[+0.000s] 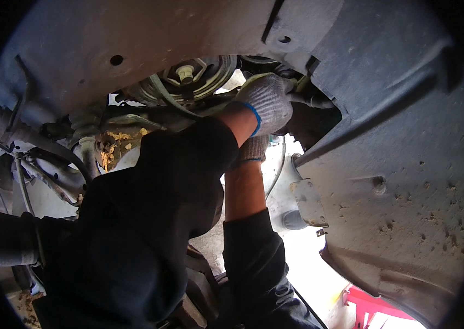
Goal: The person works under a vehicle, using gloved hands to manipulate a coil spring and nearby suspension components. They repeatedly reach into the wheel well area, adjust the spring and surrounding parts, and reposition their hands to access different angles of the assembly.
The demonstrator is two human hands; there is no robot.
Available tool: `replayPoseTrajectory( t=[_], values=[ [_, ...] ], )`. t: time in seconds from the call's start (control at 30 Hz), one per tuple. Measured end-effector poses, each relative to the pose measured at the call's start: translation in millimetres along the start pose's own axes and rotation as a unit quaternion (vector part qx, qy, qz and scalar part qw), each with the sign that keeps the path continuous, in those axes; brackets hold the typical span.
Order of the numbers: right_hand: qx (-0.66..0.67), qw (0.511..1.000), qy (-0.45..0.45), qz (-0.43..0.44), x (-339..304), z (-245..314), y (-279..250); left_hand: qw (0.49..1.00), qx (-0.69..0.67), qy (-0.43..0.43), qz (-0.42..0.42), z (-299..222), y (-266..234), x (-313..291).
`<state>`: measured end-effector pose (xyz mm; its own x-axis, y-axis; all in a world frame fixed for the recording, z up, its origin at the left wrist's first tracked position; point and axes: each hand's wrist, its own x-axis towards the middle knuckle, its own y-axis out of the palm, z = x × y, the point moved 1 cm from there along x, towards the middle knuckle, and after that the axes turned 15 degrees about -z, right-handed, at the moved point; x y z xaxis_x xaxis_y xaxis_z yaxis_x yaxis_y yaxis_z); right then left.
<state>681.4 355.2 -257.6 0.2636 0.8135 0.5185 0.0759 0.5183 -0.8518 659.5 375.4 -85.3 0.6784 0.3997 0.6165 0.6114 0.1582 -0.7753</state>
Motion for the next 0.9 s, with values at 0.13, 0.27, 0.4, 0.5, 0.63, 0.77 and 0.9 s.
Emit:
replayPoseTrajectory(
  t=[0.13,0.27,0.4,0.5,0.63,0.77,0.9],
  values=[
    [0.104,0.992,0.059,-0.037,2.8,24.8,-58.5,0.973,-0.185,-0.125,0.049,15.5,-7.0,2.6],
    [0.222,0.96,0.174,-0.008,-1.7,43.3,-122.1,0.983,-0.174,-0.043,0.043,20.7,0.1,5.2],
    [0.167,0.961,0.187,0.12,15.6,41.5,-157.2,0.995,0.0,0.093,-0.023,19.8,16.0,2.6],
    [-0.001,0.971,0.079,0.225,34.2,43.6,-166.1,0.982,0.079,0.164,-0.05,21.0,21.9,3.8],
    [-0.091,0.953,0.017,0.29,46.2,34.0,-147.0,0.982,0.08,0.17,0.002,22.6,17.0,13.4],
    [-0.04,0.986,0.044,0.153,33.5,-3.6,-68.5,0.991,-0.004,0.134,-0.007,22.3,-0.3,15.6],
    [0.077,0.976,0.061,-0.196,3.7,-34.9,30.3,0.991,-0.054,0.116,0.031,20.9,-15.1,14.7]
  ],
)
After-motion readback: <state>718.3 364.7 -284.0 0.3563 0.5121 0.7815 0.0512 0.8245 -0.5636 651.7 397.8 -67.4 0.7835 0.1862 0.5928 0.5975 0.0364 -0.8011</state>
